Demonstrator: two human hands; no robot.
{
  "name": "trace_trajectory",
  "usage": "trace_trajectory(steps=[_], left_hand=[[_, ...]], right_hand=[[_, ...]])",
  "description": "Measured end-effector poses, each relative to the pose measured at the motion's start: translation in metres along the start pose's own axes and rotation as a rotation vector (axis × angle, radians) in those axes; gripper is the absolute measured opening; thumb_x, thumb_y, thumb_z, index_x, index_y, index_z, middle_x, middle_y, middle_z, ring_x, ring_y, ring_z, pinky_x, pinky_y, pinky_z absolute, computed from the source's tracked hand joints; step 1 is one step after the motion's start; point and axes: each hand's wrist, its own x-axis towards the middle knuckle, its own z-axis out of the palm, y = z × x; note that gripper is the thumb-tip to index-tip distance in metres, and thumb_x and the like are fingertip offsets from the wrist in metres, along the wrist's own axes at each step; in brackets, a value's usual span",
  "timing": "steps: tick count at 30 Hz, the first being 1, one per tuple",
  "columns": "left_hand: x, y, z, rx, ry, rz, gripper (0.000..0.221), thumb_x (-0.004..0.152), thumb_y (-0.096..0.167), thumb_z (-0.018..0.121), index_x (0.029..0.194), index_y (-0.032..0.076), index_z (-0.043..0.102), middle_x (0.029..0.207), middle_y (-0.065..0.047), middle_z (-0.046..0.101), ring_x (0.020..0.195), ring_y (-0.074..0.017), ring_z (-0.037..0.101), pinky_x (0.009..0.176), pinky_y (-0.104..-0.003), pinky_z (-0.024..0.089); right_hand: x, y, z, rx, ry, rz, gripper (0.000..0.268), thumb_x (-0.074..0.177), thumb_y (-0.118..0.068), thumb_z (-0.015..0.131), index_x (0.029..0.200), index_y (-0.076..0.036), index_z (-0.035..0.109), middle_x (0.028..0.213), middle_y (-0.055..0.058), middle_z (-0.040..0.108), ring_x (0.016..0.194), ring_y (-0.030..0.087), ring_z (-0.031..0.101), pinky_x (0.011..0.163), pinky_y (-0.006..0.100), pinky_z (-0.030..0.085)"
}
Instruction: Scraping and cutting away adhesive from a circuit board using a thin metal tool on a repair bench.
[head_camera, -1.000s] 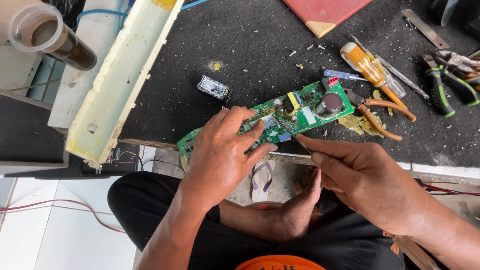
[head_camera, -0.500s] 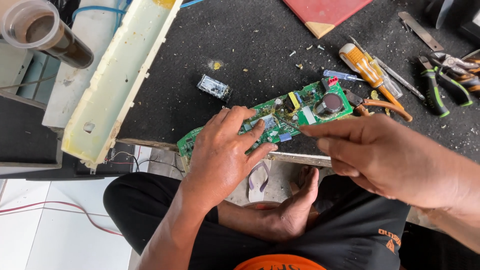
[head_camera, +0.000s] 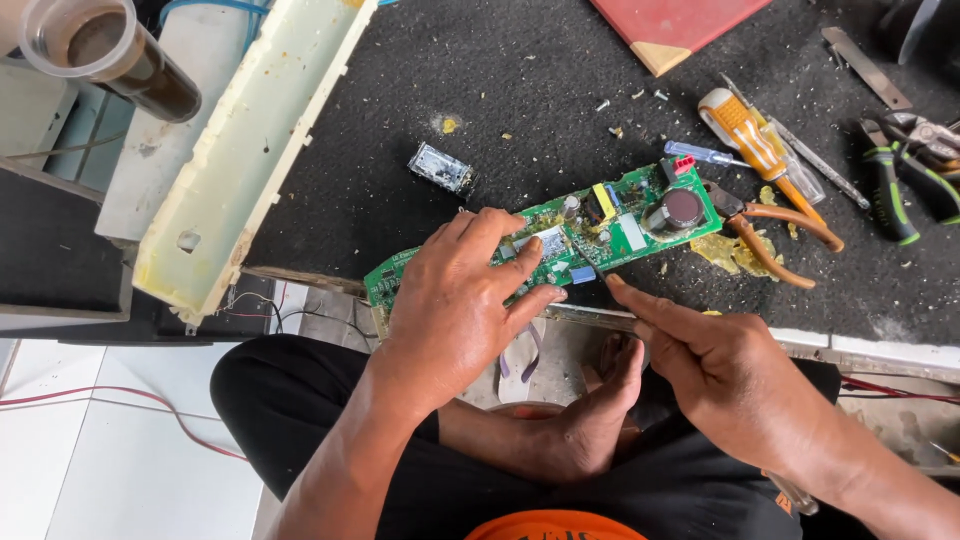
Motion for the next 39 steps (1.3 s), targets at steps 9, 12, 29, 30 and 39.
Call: trace_trajectory(steps=[9,12,29,30,39], left_hand=[[0.000,0.001,-0.001,-0.008,0.002,0.006,0.034,0.088,0.029,0.087,0.104,0.001,0.076,0.109,-0.012,0.059,0.093,-0.0311,0.061,0.080,-0.045,0.053],[0.000,0.001,-0.002,-0.008,-0.011,-0.012,0.034,0.088,0.028,0.087,0.105,0.001,0.076,0.110,-0.012,0.059,0.093,-0.0311,0.061,0.079,-0.046,0.053],[0.001,0.000,0.000,-0.028,0.001,-0.013,0.034,0.087,0.028,0.087,0.105,0.001,0.076,0.110,-0.013,0.061,0.095,-0.0326,0.063,0.080,-0.047,0.053],[0.001,0.001,0.000,-0.034,0.007,-0.016,0.033,0.087,0.027,0.088,0.104,0.001,0.076,0.110,-0.013,0.061,0.095,-0.0322,0.063,0.080,-0.047,0.053],[0.001,0.001,-0.002,-0.039,0.007,-0.004,0.034,0.087,0.028,0.088,0.104,0.000,0.076,0.109,-0.013,0.060,0.095,-0.0322,0.063,0.081,-0.046,0.053]], right_hand=[[0.003,0.021,0.005,0.045,0.032,-0.087,0.044,0.097,-0.014,0.058,0.140,-0.015,0.067,0.055,-0.006,0.042,0.050,0.006,0.030,0.041,0.022,0.037],[0.001,0.027,0.010,0.011,0.076,-0.121,0.043,0.097,-0.013,0.059,0.140,-0.016,0.066,0.053,-0.007,0.045,0.051,0.004,0.029,0.041,0.022,0.039],[-0.003,0.026,0.013,-0.277,0.044,-0.308,0.058,0.095,-0.006,0.055,0.152,-0.011,0.049,0.086,0.004,0.073,0.056,0.023,0.068,0.053,0.034,0.054],[-0.004,0.028,0.013,-0.380,0.055,-0.355,0.061,0.093,-0.003,0.056,0.153,-0.011,0.048,0.085,0.004,0.071,0.052,0.028,0.064,0.048,0.038,0.052],[0.007,-0.010,-0.019,-0.214,-0.022,-0.110,0.047,0.093,-0.014,0.063,0.140,-0.019,0.067,0.054,0.001,0.060,0.044,0.016,0.033,0.041,0.027,0.041]])
